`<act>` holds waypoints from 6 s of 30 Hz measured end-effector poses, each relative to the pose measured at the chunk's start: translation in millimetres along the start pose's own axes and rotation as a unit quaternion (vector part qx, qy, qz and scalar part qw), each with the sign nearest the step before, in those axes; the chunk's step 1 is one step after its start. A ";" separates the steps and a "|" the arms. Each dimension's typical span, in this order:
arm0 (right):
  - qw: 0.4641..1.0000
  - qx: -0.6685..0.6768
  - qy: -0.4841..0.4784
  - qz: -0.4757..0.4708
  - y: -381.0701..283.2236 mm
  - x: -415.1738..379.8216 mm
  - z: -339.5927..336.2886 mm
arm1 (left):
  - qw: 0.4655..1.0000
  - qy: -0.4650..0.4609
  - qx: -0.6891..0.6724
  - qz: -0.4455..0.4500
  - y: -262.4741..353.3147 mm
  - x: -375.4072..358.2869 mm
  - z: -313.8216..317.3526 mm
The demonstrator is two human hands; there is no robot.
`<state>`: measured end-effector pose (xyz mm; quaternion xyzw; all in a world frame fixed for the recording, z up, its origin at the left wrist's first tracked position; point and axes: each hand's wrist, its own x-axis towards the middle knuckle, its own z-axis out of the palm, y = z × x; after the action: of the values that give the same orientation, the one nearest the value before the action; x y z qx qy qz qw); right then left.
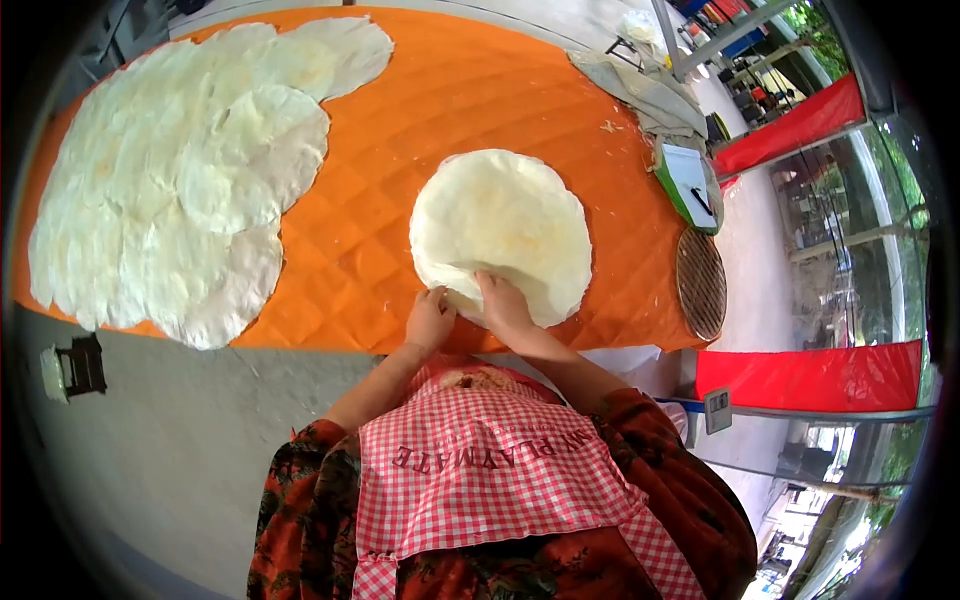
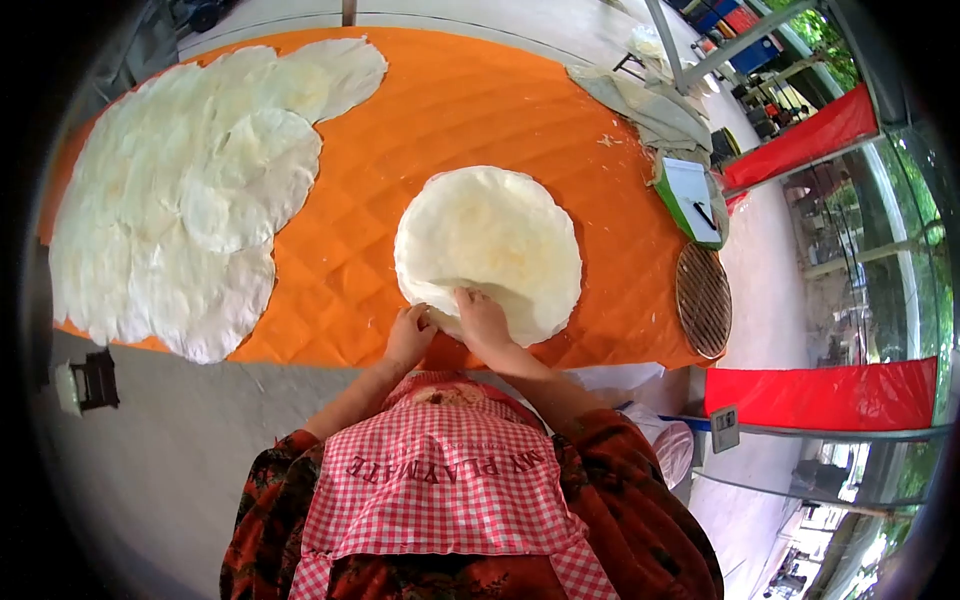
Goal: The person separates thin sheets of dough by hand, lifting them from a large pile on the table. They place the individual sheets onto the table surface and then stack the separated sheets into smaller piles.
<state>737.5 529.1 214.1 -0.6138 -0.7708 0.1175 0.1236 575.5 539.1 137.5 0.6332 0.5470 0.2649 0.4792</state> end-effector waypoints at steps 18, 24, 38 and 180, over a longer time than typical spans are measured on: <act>0.996 -0.076 0.018 0.042 1.9 -13.5 39.2 | 0.992 -0.094 -0.072 -0.052 -13.4 10.0 -6.7; 0.993 0.021 0.111 0.022 5.4 -54.2 0.0 | 0.986 -0.041 -0.145 -0.071 -7.8 -6.1 -28.7; 0.949 -0.086 0.203 0.225 107.3 -95.3 21.4 | 0.856 -0.098 0.352 0.365 -0.9 1.4 -27.9; 0.953 -0.056 -0.137 -0.264 -280.9 347.4 140.1 | 0.853 0.228 -0.452 -0.126 -124.6 -25.8 -393.9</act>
<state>358.0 802.4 191.7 -0.3721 -0.9203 0.1201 0.0085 175.4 632.4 188.3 0.1940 0.5356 0.5578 0.6036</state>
